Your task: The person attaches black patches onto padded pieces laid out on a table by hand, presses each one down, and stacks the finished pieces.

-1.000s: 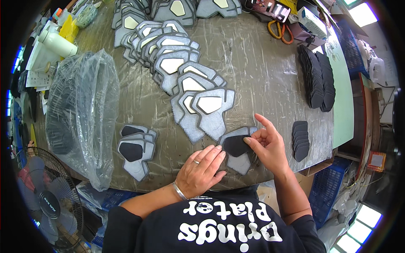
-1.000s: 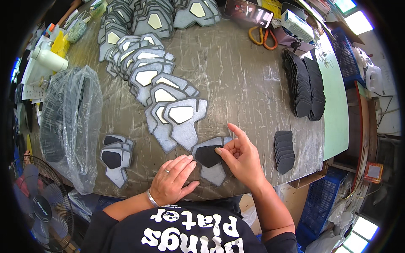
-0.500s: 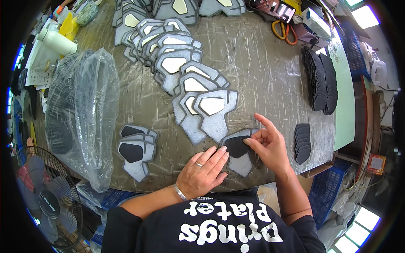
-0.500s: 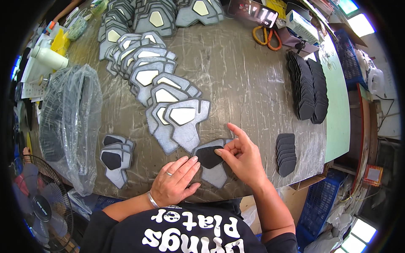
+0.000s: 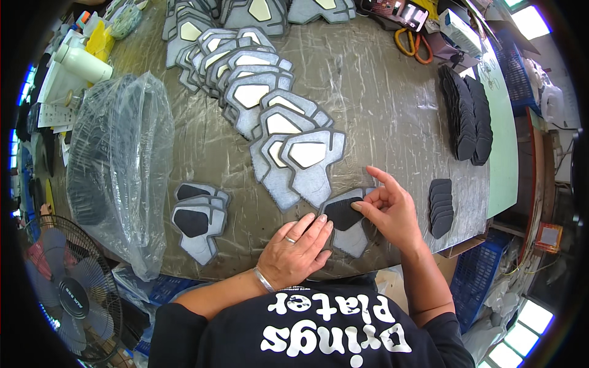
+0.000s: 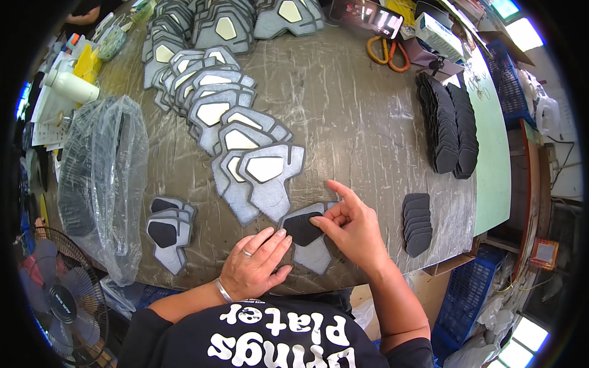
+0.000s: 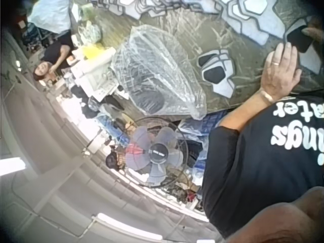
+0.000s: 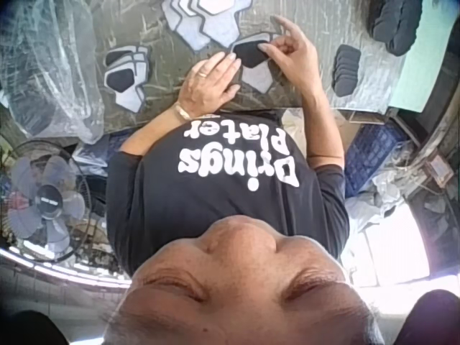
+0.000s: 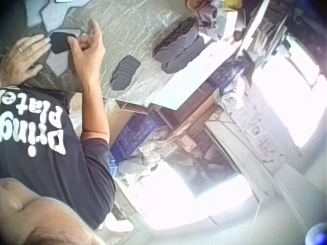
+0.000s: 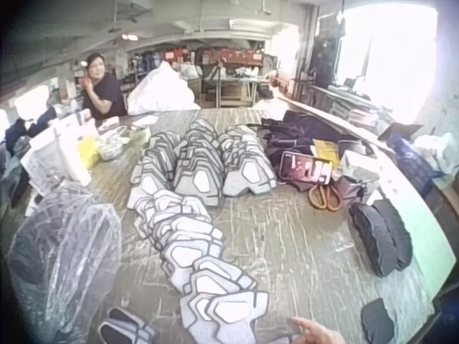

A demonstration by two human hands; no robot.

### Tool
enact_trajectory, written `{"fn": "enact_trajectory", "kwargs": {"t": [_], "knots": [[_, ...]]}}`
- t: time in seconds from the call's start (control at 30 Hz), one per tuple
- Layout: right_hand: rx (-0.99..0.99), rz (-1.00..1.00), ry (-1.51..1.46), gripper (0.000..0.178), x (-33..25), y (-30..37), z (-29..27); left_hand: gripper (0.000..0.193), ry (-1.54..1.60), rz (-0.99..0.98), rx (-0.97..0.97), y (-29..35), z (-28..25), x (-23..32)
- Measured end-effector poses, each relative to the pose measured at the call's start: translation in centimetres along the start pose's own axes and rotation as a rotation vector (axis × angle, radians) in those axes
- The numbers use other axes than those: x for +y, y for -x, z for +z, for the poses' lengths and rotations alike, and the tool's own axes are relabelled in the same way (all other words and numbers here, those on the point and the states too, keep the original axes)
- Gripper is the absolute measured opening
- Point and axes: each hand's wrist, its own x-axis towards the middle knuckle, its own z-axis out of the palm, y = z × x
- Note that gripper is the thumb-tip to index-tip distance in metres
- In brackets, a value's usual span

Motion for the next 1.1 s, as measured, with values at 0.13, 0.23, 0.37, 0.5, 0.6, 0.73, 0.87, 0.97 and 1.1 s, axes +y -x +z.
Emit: {"fn": "enact_trajectory", "kwargs": {"t": [0.13,0.23,0.37,0.5,0.6,0.73,0.87,0.97,1.1], "knots": [[0.003,0.021,-0.011,0.063,-0.2,0.1,0.1,0.059,-0.03,-0.007,-0.02,-0.5,-0.1,0.3],[0.014,0.02,0.008,0.063,-0.3,0.1,-0.1,0.062,-0.059,-0.007,-0.065,-1.2,-0.2,0.3],[0.033,0.013,0.053,0.062,-0.2,-0.2,0.2,0.061,-0.142,0.052,-0.062,-1.6,-0.1,0.0],[0.131,0.002,0.427,0.053,-1.4,-0.2,0.6,0.06,-0.157,0.073,-0.061,-2.2,-0.3,-0.5],[0.245,-0.507,0.632,0.042,0.4,0.8,1.7,0.059,-0.181,0.054,-0.082,-1.7,-0.5,-0.3],[-0.02,-0.729,0.856,0.042,1.0,3.1,1.8,0.061,-0.095,0.049,-0.089,-1.3,1.0,0.2],[-0.091,-0.748,0.962,0.061,2.3,4.1,0.0,0.067,-0.038,0.047,-0.08,-1.6,2.2,0.7],[-0.168,-0.724,0.935,0.07,1.2,3.3,0.0,0.067,-0.049,0.022,-0.076,-0.6,1.7,0.3],[-0.256,-0.63,0.899,0.075,0.5,3.0,-0.2,0.067,-0.067,0.008,-0.085,-0.9,1.6,0.1]]}}
